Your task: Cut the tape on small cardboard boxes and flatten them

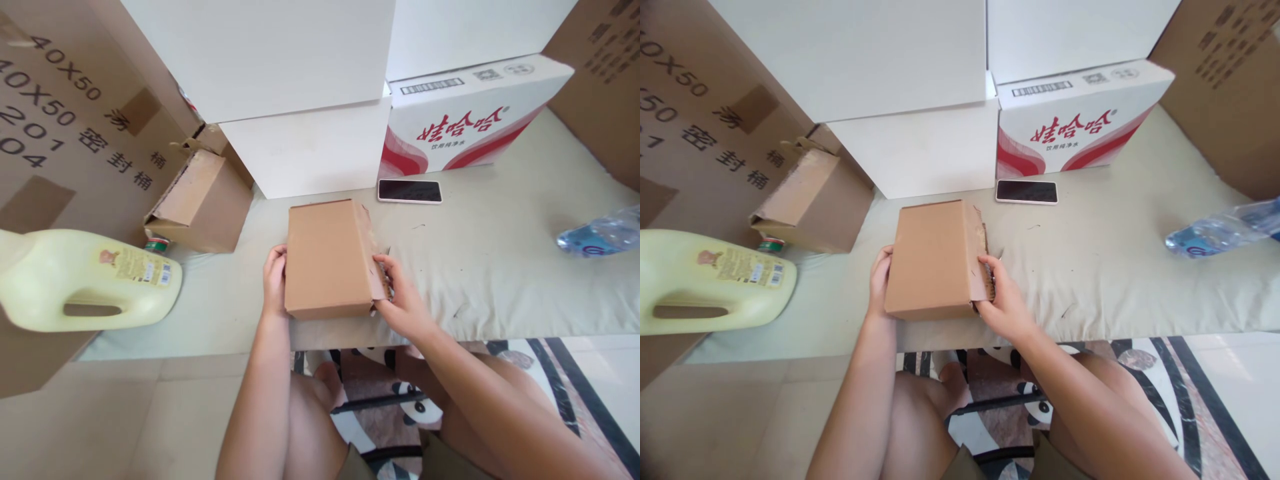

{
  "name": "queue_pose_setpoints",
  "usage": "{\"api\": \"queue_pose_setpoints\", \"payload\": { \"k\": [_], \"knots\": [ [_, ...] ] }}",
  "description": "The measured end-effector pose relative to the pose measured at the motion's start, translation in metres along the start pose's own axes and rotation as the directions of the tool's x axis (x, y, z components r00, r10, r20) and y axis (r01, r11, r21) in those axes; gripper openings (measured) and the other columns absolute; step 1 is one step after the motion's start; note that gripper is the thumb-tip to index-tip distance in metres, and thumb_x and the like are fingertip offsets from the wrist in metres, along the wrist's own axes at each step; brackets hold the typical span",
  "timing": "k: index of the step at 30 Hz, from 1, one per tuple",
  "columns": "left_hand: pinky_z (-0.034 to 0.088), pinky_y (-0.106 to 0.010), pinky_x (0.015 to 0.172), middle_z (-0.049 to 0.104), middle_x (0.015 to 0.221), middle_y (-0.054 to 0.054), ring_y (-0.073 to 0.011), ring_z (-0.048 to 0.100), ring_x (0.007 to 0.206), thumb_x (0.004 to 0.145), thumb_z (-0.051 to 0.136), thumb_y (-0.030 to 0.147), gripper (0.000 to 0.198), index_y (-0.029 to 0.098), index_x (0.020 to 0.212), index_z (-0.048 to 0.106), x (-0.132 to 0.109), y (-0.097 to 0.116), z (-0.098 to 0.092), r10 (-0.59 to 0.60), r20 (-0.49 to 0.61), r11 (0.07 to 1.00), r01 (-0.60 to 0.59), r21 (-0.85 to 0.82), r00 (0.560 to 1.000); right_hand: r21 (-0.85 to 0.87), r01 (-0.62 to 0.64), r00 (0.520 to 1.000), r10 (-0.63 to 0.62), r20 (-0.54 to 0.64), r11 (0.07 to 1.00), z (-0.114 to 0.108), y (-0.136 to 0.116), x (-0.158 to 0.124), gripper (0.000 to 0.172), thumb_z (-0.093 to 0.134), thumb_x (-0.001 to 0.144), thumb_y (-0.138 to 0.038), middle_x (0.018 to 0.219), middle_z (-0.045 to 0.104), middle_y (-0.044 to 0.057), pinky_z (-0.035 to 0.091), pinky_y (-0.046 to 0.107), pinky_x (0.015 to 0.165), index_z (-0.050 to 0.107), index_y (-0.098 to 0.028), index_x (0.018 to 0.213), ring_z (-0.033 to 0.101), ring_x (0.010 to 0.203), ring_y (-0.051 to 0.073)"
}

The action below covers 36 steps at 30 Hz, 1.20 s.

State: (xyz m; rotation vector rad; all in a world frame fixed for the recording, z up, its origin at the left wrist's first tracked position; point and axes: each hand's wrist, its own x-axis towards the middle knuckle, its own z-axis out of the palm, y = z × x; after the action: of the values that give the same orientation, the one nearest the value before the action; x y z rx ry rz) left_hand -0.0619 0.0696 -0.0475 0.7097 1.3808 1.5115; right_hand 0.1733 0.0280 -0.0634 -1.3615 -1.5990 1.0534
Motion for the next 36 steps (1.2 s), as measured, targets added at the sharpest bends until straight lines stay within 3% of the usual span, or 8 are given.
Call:
{"api": "queue_pose_setpoints", "payload": {
  "k": [11, 36],
  "knots": [
    [0.042, -0.022, 0.055, 0.06, 0.068, 0.002, -0.0116, 0.053, 0.059, 0.062, 0.068, 0.036, 0.023, 0.021, 0.077, 0.06, 0.0018, 0.0006, 0.0006, -0.001, -0.022, 1.0, 0.0, -0.018, 1.0, -0.017, -0.011, 1.0, 0.011, 0.007, 1.0, 0.0012, 0.0002, 0.0008, 0.063, 0.055, 0.073, -0.023, 0.116, 0.067, 0.013, 0.054, 0.048, 0.087, 0.044, -0.021, 0.134, 0.066, 0.097, 0.028],
    [0.042, -0.023, 0.055, 0.06, 0.069, 0.002, -0.0122, 0.054, 0.059, 0.066, 0.067, 0.035, 0.02, 0.022, 0.079, 0.059, 0.005, -0.0057, -0.0025, -0.022, -0.015, 1.0, 0.022, -0.002, 1.0, -0.032, 0.018, 1.0, -0.018, 0.007, 0.999, 0.0022, 0.0005, -0.0003, 0.061, 0.055, 0.072, -0.024, 0.11, 0.066, 0.011, 0.052, 0.042, 0.081, 0.044, -0.023, 0.132, 0.064, 0.091, 0.025]
  ]
}}
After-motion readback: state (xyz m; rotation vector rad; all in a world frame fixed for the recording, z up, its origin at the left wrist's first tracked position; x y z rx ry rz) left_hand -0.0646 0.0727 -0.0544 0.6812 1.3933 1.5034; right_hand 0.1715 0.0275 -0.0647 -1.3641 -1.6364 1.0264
